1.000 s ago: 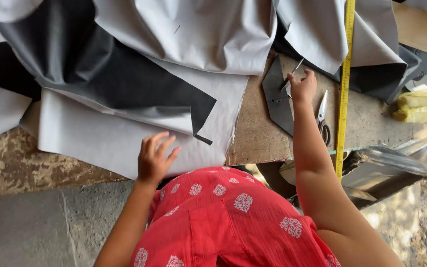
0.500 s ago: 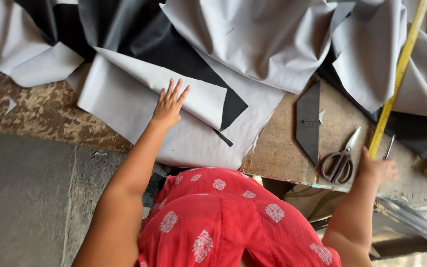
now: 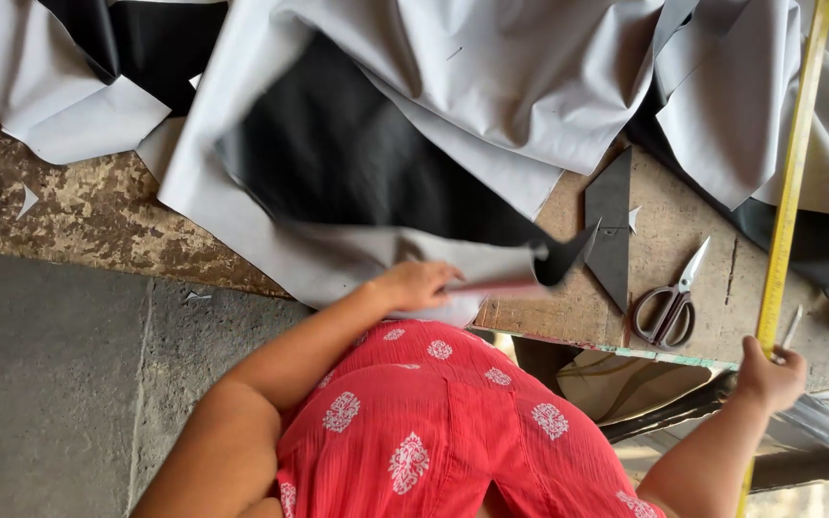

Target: Measuring, marking, and cutting fabric and vinyl materials for upholstery using a ruler, pen, and scissors.

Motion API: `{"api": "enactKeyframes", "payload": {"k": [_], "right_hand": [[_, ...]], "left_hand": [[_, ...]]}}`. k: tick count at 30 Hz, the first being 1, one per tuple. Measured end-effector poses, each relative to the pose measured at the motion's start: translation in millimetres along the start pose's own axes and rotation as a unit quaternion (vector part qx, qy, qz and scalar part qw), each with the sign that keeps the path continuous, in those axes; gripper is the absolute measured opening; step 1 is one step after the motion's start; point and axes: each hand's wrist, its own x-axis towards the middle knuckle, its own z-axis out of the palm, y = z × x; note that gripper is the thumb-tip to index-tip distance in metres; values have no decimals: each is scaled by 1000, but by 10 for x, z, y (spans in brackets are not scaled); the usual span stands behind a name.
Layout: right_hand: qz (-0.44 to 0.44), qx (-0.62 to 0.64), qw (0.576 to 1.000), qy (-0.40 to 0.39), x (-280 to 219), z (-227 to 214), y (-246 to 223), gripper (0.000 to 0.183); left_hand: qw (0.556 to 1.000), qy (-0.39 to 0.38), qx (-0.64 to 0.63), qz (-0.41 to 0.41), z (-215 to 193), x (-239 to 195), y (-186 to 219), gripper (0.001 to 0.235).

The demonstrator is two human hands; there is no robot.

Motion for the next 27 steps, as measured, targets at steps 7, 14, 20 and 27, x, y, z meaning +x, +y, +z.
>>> {"api": "enactKeyframes", "payload": {"k": [7, 14, 20, 27], "right_hand": [[-64, -104, 987, 103, -255, -455, 674, 38], [-164, -104, 937, 289, -1353, -746, 1399, 46], [-177, 132, 968, 122, -2736, -417, 589, 36], [-165, -54, 975, -140, -3532, 228, -785, 32]], "left_hand": [[991, 101, -14, -86, -470, 240, -822, 31], [885, 239, 132, -376, -1266, -427, -3022, 55], [818, 305, 183, -452, -2094, -987, -4116, 79], [859, 257, 147, -418, -2503, -691, -5245, 22]]}}
